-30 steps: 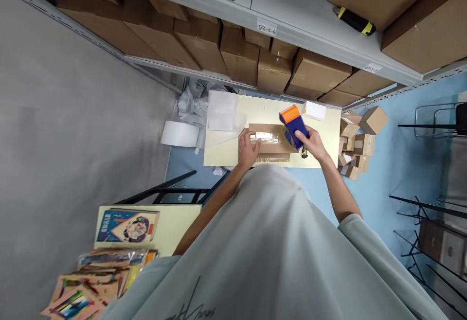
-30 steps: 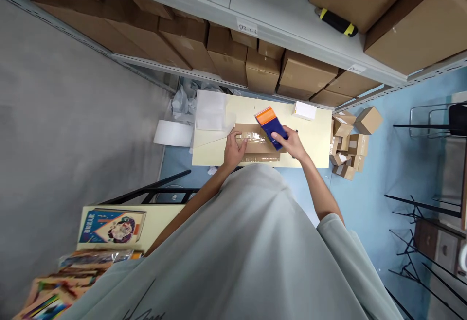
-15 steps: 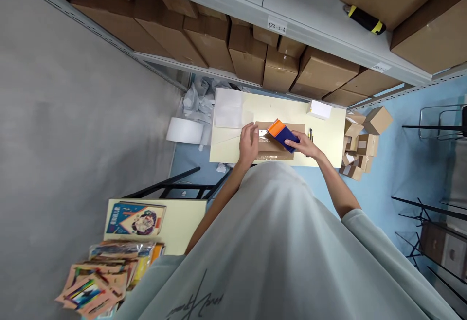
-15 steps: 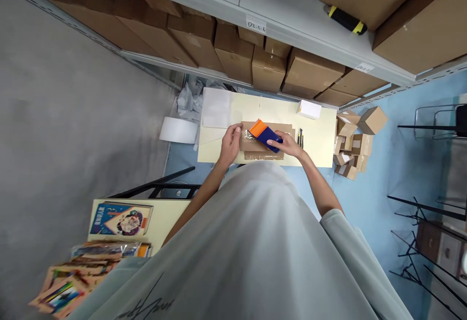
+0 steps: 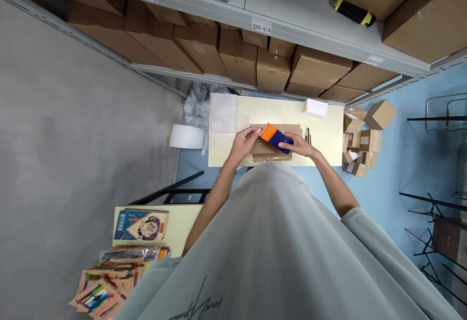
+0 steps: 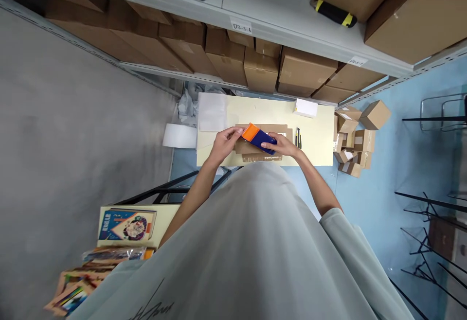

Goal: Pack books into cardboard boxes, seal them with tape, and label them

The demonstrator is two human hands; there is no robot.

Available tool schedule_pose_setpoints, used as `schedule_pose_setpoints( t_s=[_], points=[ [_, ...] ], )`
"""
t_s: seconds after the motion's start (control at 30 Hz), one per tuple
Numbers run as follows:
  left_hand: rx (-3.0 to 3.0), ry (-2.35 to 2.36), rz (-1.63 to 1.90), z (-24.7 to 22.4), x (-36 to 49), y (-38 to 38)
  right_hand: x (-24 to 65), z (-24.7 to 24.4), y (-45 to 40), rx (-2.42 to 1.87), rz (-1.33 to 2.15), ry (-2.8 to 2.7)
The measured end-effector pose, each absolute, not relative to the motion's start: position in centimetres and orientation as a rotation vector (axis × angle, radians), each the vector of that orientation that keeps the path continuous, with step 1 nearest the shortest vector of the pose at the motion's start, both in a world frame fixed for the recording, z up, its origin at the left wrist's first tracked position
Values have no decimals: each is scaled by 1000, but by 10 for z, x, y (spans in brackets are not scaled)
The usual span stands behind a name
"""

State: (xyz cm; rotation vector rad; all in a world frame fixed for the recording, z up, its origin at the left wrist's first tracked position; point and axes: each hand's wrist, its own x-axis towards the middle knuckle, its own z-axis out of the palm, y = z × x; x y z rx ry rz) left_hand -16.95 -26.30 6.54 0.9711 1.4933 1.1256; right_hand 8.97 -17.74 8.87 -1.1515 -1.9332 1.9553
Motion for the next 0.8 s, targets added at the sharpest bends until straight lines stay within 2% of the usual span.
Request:
schedule_pose_setpoints(
  t_s=[0.8],
  points=[
    [1015,1629,1066,128,-141,-273,108,85,-188,-1028,2059,-1838]
  ],
)
